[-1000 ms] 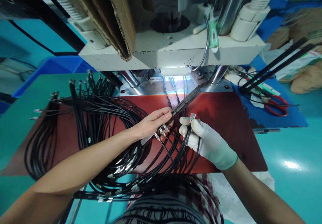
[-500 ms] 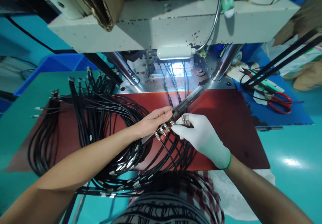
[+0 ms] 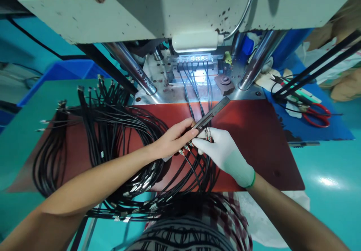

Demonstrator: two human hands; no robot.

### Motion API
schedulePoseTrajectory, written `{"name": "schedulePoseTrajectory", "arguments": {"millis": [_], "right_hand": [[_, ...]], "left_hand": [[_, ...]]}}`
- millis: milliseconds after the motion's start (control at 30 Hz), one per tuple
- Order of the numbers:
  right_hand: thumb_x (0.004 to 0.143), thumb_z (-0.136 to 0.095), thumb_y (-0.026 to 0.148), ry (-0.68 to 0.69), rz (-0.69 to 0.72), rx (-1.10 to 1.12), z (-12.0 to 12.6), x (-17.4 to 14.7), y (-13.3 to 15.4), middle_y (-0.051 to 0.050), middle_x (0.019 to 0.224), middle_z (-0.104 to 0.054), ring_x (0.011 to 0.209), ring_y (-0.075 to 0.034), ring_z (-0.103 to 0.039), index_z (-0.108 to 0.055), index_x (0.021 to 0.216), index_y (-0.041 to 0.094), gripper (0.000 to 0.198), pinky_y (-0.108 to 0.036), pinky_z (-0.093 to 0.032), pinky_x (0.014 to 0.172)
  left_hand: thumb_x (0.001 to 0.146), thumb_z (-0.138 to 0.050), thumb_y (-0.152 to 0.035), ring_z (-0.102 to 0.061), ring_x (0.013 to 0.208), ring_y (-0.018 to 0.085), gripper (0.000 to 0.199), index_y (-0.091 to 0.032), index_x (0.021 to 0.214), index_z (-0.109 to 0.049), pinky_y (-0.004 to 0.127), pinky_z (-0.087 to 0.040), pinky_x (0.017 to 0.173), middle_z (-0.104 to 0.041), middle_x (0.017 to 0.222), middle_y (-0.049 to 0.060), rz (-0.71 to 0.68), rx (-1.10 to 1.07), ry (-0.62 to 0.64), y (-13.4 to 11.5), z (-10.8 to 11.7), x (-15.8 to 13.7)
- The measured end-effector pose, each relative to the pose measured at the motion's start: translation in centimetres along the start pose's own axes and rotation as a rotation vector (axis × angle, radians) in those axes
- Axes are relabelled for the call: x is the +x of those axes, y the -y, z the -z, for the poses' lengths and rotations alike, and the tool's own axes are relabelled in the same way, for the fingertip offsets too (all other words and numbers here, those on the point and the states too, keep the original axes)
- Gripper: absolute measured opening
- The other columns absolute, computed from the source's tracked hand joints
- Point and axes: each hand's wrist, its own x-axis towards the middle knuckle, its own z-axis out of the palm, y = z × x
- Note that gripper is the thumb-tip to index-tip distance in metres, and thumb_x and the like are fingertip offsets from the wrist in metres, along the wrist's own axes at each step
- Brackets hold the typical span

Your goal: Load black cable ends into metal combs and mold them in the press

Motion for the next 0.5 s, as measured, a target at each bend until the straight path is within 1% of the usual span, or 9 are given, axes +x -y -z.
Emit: {"name": "schedulePoseTrajectory", "arguments": {"millis": [67,133,167,233,300,400,500], "right_hand": [[0.077,-0.068,0.033,-0.050,-0.047,-0.002,0.4,-0.3,-0.2,0.001,0.078,-0.070,0.072,-0.013,-0.062,-0.067,0.082,0.018,0.016,-0.023,-0.046,0.067],[0.069,-0.074,0.034,-0.135,-0.123,-0.033,0.9,-0.8,-0.5,-0.001,0.084,-0.071,0.078,-0.016,-0.064,-0.068,0.090,0.018,0.027,-0.026,-0.048,0.070],[0.066,-0.075,0.033,-0.174,-0.152,-0.050,1.1,-1.0,-0.7,-0.001,0.084,-0.071,0.079,-0.017,-0.064,-0.068,0.090,0.018,0.029,-0.027,-0.048,0.070],[0.064,-0.075,0.033,-0.217,-0.179,-0.049,1.4,-1.5,-1.1,-0.003,0.085,-0.071,0.080,-0.018,-0.064,-0.069,0.085,0.018,0.026,-0.027,-0.048,0.072],[0.067,-0.073,0.033,-0.224,-0.180,0.012,1.5,-1.9,-1.3,-0.003,0.084,-0.071,0.077,-0.016,-0.062,-0.070,0.084,0.017,0.023,-0.026,-0.047,0.070],[0.077,-0.066,0.038,-0.219,-0.160,0.047,1.0,-2.2,-0.9,0.000,0.070,-0.066,0.062,-0.011,-0.054,-0.067,0.075,0.017,0.021,-0.024,-0.040,0.059],[0.083,-0.060,0.039,-0.181,-0.121,0.002,0.6,-2.0,-0.2,0.002,0.059,-0.057,0.055,-0.008,-0.045,-0.060,0.061,0.017,0.032,-0.025,-0.034,0.055]], "left_hand": [[0.095,-0.044,-0.043,-0.036,0.063,0.008,0.032,-0.018,0.076,-0.040,0.021,-0.033,0.055,-0.035,0.069,-0.005,0.013,-0.061,-0.007,0.1,0.0,0.1],[0.095,-0.045,-0.044,-0.038,0.061,0.008,0.034,-0.018,0.074,-0.039,0.020,-0.033,0.053,-0.036,0.068,-0.005,0.043,-0.124,-0.006,0.1,-0.1,0.1],[0.094,-0.046,-0.045,-0.039,0.059,0.007,0.035,-0.018,0.073,-0.038,0.019,-0.034,0.052,-0.037,0.067,-0.005,0.062,-0.155,0.000,0.1,-0.1,0.2],[0.093,-0.048,-0.047,-0.040,0.055,0.006,0.036,-0.019,0.074,-0.038,0.018,-0.035,0.048,-0.038,0.065,-0.006,0.111,-0.226,0.021,0.0,0.0,0.1],[0.092,-0.048,-0.049,-0.041,0.051,0.006,0.036,-0.019,0.075,-0.038,0.017,-0.036,0.044,-0.040,0.064,-0.007,0.161,-0.291,0.047,-0.2,0.0,0.0],[0.092,-0.049,-0.049,-0.045,0.050,0.005,0.035,-0.018,0.077,-0.041,0.016,-0.039,0.043,-0.044,0.064,-0.006,0.203,-0.344,0.098,-0.5,0.2,-0.1],[0.092,-0.050,-0.048,-0.048,0.051,0.005,0.035,-0.017,0.079,-0.045,0.015,-0.041,0.045,-0.047,0.065,-0.005,0.225,-0.383,0.154,-0.6,0.3,-0.2]]}}
